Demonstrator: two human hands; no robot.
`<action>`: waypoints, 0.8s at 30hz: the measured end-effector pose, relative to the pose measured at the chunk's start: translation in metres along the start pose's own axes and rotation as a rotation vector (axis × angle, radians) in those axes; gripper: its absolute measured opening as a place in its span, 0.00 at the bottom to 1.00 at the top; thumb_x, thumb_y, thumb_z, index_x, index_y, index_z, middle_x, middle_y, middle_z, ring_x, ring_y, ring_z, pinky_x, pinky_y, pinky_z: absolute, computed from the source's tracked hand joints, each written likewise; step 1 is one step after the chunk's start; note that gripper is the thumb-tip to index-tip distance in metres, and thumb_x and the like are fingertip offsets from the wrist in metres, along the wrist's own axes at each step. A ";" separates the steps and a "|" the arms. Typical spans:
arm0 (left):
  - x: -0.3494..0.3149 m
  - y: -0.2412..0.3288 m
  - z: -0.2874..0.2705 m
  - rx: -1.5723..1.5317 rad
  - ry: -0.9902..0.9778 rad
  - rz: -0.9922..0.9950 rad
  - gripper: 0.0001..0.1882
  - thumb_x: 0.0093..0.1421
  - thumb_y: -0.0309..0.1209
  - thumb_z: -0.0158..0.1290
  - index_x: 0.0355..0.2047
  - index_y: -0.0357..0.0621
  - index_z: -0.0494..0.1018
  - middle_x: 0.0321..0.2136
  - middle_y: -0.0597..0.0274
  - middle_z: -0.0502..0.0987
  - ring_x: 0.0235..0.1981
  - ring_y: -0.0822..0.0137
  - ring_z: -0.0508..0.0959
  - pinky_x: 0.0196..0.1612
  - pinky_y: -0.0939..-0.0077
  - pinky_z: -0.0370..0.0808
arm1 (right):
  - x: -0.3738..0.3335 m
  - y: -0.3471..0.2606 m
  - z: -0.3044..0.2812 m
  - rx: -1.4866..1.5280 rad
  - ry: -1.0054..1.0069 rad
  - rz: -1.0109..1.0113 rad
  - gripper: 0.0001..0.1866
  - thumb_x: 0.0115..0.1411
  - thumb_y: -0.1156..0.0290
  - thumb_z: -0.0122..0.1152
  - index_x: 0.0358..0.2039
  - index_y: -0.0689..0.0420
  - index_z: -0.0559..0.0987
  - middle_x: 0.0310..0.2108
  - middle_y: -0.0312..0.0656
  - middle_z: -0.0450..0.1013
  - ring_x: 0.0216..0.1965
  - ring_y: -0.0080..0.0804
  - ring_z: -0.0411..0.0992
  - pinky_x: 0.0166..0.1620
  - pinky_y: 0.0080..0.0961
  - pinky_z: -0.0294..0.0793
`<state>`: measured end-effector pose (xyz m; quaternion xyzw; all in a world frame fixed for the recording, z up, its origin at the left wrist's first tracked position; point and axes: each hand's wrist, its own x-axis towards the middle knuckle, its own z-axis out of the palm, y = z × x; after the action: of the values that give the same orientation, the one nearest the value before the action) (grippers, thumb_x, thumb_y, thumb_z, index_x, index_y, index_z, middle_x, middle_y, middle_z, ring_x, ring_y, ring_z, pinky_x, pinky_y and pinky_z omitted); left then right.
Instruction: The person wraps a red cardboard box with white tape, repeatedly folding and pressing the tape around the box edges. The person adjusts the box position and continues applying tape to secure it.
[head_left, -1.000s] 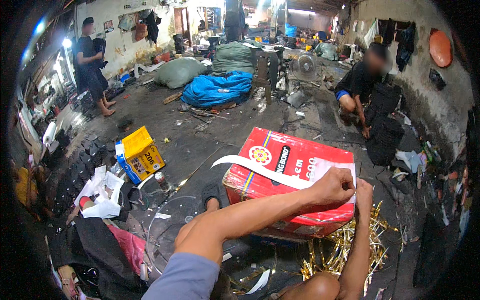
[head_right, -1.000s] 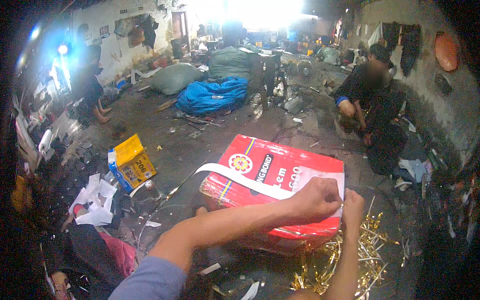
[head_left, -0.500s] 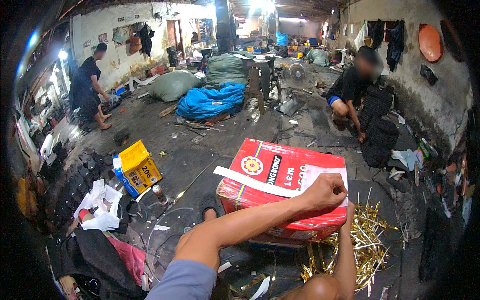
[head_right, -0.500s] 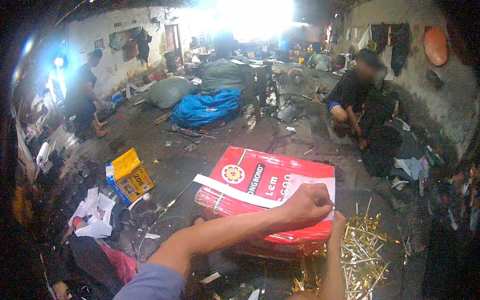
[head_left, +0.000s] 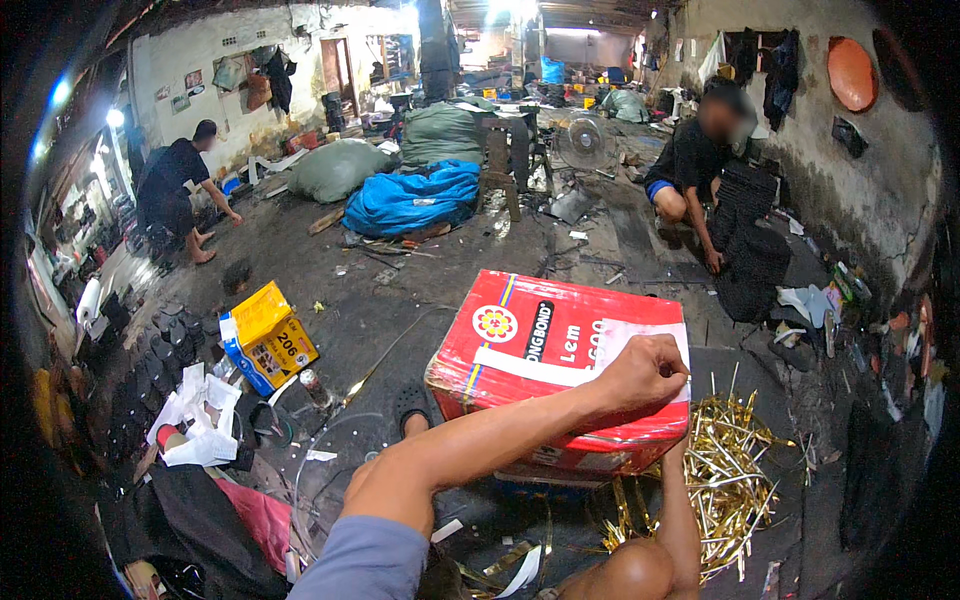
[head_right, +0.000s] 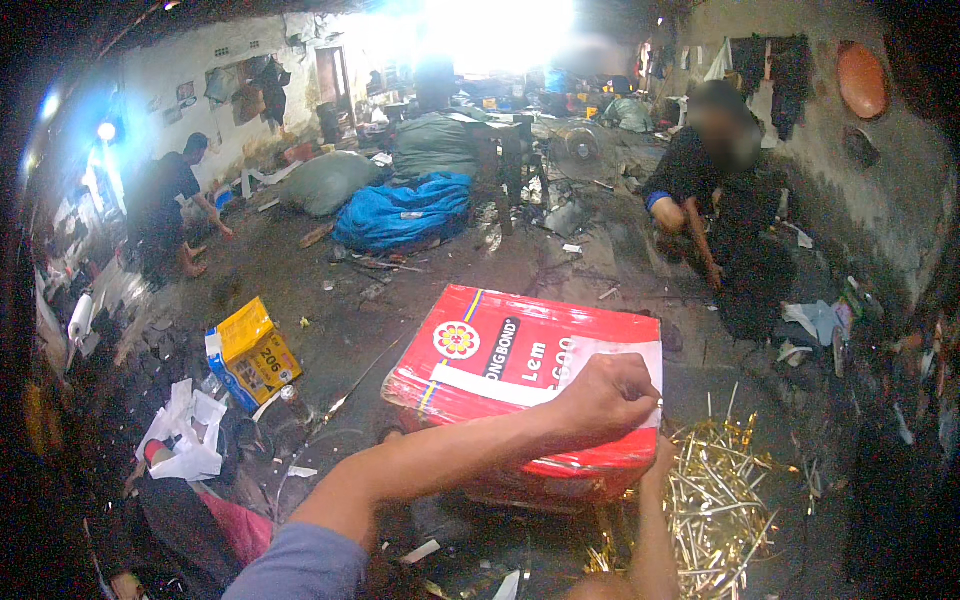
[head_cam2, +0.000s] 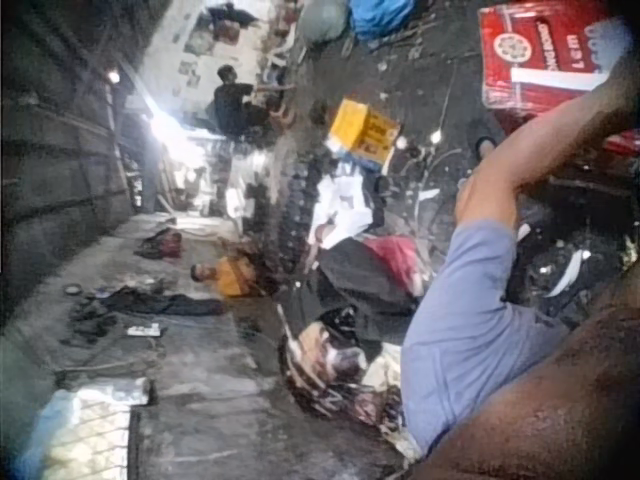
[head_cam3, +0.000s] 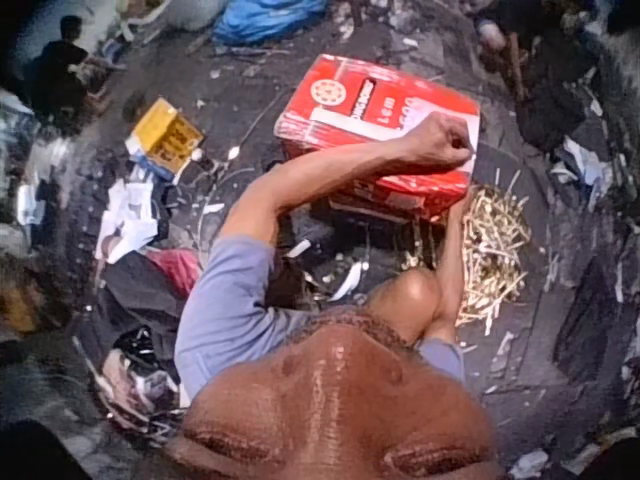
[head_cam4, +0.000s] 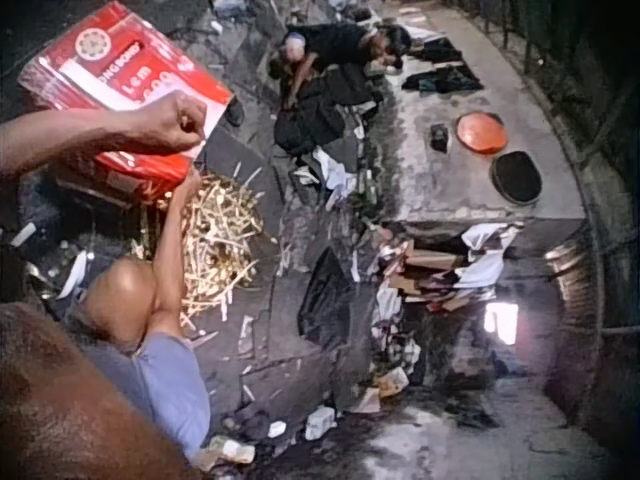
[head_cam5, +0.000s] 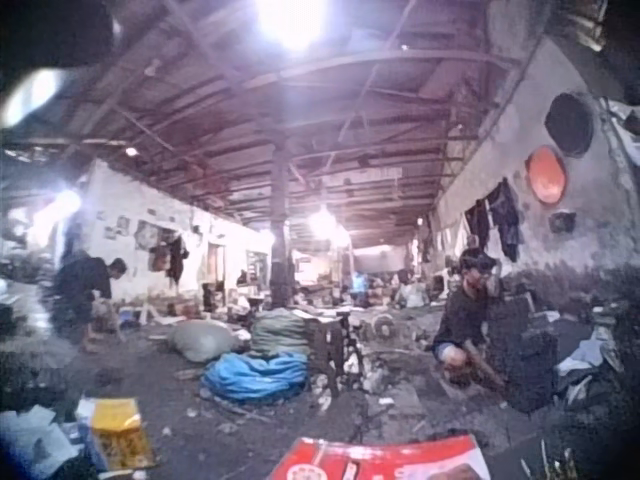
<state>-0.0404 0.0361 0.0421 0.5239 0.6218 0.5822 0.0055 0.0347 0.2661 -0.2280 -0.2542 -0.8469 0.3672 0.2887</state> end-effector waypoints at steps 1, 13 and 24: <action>0.000 0.000 -0.001 0.016 -0.001 -0.004 0.06 0.56 0.27 0.59 0.28 0.36 0.82 0.28 0.50 0.80 0.31 0.56 0.81 0.36 0.62 0.77 | -0.003 0.008 0.006 -0.045 0.004 0.007 0.15 0.62 0.63 0.60 0.27 0.63 0.83 0.24 0.46 0.79 0.27 0.39 0.78 0.34 0.42 0.76; 0.009 0.002 0.005 0.001 -0.022 -0.131 0.05 0.57 0.25 0.62 0.26 0.35 0.81 0.28 0.59 0.81 0.29 0.71 0.79 0.32 0.74 0.76 | -0.062 0.123 0.054 -0.466 0.011 0.054 0.12 0.54 0.67 0.60 0.22 0.62 0.84 0.25 0.55 0.79 0.29 0.55 0.79 0.37 0.50 0.79; 0.010 -0.005 0.005 -0.079 -0.010 -0.088 0.04 0.57 0.24 0.61 0.27 0.35 0.81 0.25 0.57 0.79 0.27 0.67 0.79 0.32 0.70 0.76 | -0.121 0.152 0.042 -0.481 0.111 0.285 0.10 0.54 0.71 0.60 0.21 0.64 0.82 0.25 0.62 0.78 0.30 0.61 0.78 0.39 0.53 0.77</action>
<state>-0.0453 0.0470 0.0429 0.4984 0.6207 0.6027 0.0549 0.1246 0.2599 -0.4053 -0.4518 -0.8482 0.1781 0.2114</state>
